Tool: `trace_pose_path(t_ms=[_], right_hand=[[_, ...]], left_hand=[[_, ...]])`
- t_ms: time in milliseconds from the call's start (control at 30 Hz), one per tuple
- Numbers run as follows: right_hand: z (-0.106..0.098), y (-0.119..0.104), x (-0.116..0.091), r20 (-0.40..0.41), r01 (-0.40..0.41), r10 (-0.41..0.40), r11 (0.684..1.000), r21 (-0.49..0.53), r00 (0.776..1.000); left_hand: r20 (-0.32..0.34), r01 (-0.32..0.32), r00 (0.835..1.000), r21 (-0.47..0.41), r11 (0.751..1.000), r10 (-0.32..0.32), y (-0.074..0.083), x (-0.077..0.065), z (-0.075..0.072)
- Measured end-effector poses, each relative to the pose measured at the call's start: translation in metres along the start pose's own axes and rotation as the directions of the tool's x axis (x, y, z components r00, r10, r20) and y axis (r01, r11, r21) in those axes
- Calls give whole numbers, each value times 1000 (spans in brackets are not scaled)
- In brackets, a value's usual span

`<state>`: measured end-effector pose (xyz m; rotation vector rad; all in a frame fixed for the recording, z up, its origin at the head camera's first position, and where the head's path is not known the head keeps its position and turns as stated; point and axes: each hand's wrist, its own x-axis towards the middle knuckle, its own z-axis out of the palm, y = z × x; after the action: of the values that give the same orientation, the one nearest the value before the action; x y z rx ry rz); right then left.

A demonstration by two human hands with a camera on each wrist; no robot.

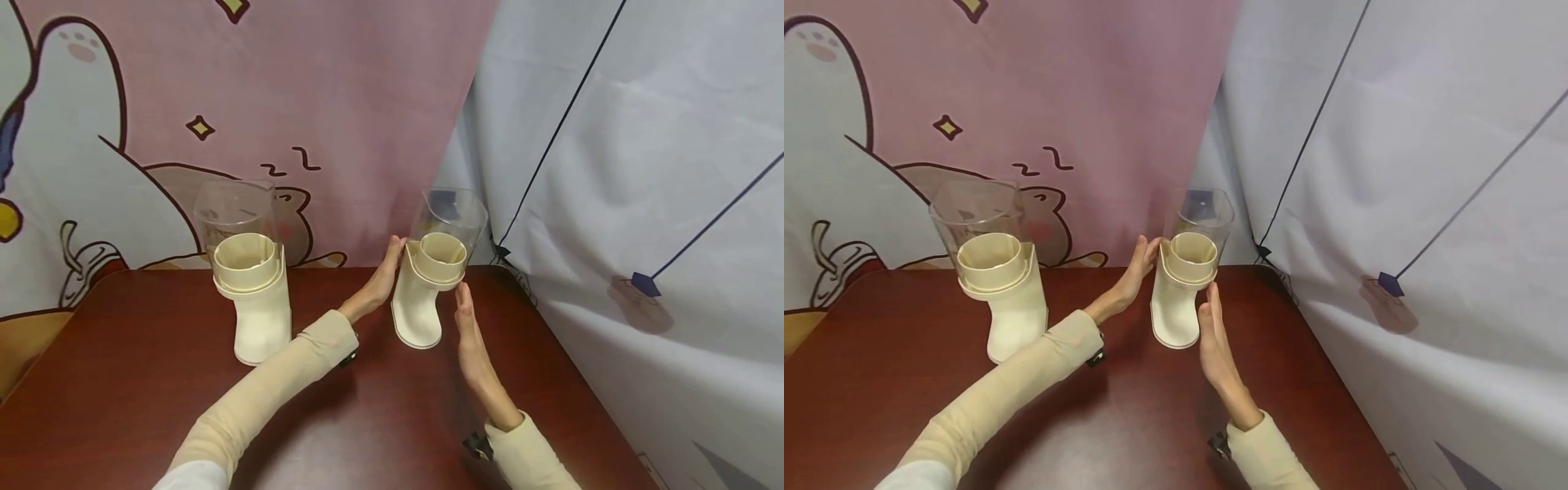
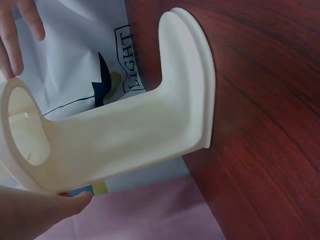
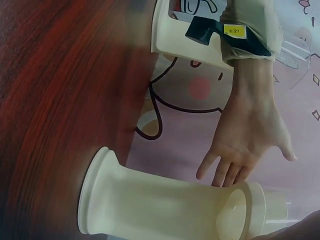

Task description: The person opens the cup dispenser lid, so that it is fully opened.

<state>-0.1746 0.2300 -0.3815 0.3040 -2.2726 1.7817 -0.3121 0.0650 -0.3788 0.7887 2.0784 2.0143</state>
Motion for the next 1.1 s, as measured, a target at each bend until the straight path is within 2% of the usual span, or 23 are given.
trace_pose_path(t_ms=[233,400,500,667,800,1100], right_hand=[[-1,-1,4,12,-17,17,1000,8,1000],[-3,1,10,-29,-68,69,997,26,997],[-5,3,16,-46,-75,78,996,58,996],[-9,11,34,-42,-17,23,989,144,999],[-14,18,44,-36,22,-16,984,179,999],[-14,25,44,-31,89,-85,985,148,996]], left_hand=[[-21,-7,1000,-32,999,6,1,-9,5],[-87,14,996,49,999,-10,11,-33,22],[-123,48,992,83,995,-37,20,-49,35],[-156,117,983,109,987,-99,34,-71,56],[-164,144,979,120,982,-123,43,-82,68],[-134,166,980,132,977,-148,49,-100,74]])
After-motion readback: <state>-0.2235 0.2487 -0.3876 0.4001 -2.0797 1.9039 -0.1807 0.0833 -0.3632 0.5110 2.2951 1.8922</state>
